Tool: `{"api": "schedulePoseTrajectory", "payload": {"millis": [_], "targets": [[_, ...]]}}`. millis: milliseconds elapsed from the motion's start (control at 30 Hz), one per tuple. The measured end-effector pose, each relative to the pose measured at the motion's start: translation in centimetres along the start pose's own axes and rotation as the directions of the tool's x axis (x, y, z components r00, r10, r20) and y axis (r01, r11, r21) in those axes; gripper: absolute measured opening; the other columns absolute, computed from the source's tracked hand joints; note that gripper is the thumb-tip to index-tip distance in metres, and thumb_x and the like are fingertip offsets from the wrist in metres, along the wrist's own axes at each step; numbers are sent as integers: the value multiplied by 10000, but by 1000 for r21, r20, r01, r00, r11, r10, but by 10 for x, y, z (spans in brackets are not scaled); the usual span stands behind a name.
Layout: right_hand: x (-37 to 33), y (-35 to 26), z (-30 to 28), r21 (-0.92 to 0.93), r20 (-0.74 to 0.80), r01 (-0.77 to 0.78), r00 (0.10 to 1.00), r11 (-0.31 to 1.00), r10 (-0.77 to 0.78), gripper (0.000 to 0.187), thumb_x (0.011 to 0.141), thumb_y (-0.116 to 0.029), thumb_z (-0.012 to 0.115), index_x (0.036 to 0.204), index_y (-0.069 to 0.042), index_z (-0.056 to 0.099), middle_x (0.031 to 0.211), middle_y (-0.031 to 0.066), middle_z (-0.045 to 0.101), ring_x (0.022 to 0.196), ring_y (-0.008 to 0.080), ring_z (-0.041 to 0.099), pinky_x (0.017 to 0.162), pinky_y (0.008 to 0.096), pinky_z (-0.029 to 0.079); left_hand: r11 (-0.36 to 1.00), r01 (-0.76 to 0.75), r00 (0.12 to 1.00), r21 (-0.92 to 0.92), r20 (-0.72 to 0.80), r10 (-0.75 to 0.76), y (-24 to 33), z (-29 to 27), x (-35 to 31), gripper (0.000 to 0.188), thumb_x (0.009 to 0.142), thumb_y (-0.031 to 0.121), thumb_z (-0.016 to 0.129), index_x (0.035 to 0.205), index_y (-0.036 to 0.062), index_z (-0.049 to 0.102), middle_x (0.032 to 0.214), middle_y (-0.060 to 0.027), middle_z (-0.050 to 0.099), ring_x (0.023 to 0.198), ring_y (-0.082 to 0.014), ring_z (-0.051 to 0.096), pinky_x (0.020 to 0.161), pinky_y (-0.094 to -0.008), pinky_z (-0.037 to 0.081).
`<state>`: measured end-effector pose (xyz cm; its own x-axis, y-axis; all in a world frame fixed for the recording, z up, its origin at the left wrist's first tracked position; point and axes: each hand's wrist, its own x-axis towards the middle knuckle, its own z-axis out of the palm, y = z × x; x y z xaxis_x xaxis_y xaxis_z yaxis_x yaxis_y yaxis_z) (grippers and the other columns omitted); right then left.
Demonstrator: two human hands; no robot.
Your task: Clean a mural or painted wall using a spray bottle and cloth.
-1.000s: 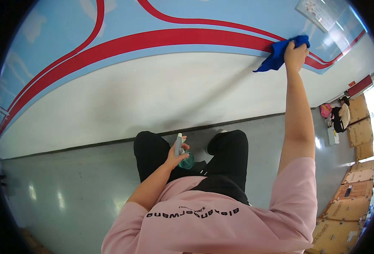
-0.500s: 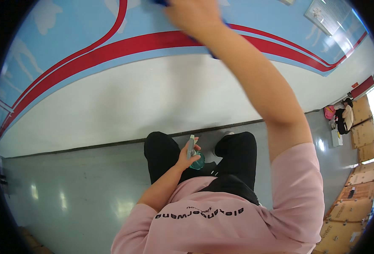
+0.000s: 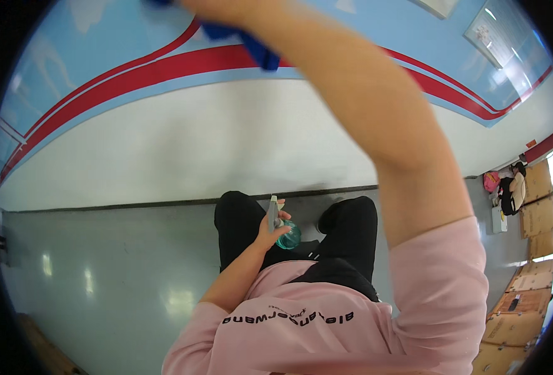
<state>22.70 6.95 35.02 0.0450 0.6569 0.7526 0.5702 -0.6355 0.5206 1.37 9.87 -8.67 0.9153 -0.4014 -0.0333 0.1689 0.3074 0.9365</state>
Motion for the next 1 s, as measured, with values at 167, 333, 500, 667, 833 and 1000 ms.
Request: {"api": "schedulePoseTrajectory", "payload": {"millis": [167, 333, 500, 667, 833, 1000], "targets": [[7, 31, -43, -104, -238, -61, 971, 993, 35, 137, 705, -80, 510, 835, -38, 511, 824, 141, 491, 677, 285, 549, 601, 356, 462, 998, 47, 998, 31, 37, -48, 5, 1, 5, 729, 610, -46, 624, 1267, 110, 351, 919, -39, 520, 885, -126, 486, 804, -275, 375], [-72, 2, -1, -105, 69, 79, 995, 991, -72, 167, 711, -145, 547, 877, -154, 563, 882, 41, 503, 739, 196, 565, 586, 304, 457, 994, 55, 994, 93, 94, -63, 3, -6, 5, 735, 612, -33, 625, 1273, 136, 353, 921, -43, 519, 886, -124, 477, 806, -282, 368], [-148, -11, -6, 60, 414, 248, 875, 967, -250, 183, 706, -141, 542, 889, -157, 543, 855, 17, 459, 761, 173, 496, 616, 297, 410, 990, 30, 994, 137, 98, -44, 16, 1, 3, 732, 615, -37, 628, 1271, 140, 354, 925, -43, 518, 874, -119, 477, 782, -266, 377], [-136, 12, -21, 144, 474, 383, 783, 912, -404, 185, 722, -152, 517, 903, -168, 550, 895, 22, 469, 801, 174, 489, 672, 279, 396, 998, 12, 998, 61, 65, -16, 3, 0, 2, 747, 602, -36, 631, 1268, 175, 368, 894, -15, 513, 805, -96, 473, 702, -233, 386], [-25, 43, -60, -124, -53, 124, 990, 985, -132, 225, 717, -97, 497, 931, -67, 558, 978, 109, 487, 906, 260, 478, 799, 375, 384, 996, 12, 995, 93, 93, -21, 5, 1, 5, 742, 604, -25, 635, 1268, 169, 368, 902, -13, 513, 819, -98, 482, 722, -240, 382], [-15, 36, -39, -160, -325, -28, 945, 987, -26, 321, 669, -71, 540, 990, -81, 553, 1130, 126, 457, 1071, 309, 406, 913, 402, 323, 992, 20, 996, 123, 86, -31, 4, -2, 8, 743, 603, -24, 637, 1269, 166, 367, 902, -16, 521, 822, -107, 489, 742, -250, 377]]}}
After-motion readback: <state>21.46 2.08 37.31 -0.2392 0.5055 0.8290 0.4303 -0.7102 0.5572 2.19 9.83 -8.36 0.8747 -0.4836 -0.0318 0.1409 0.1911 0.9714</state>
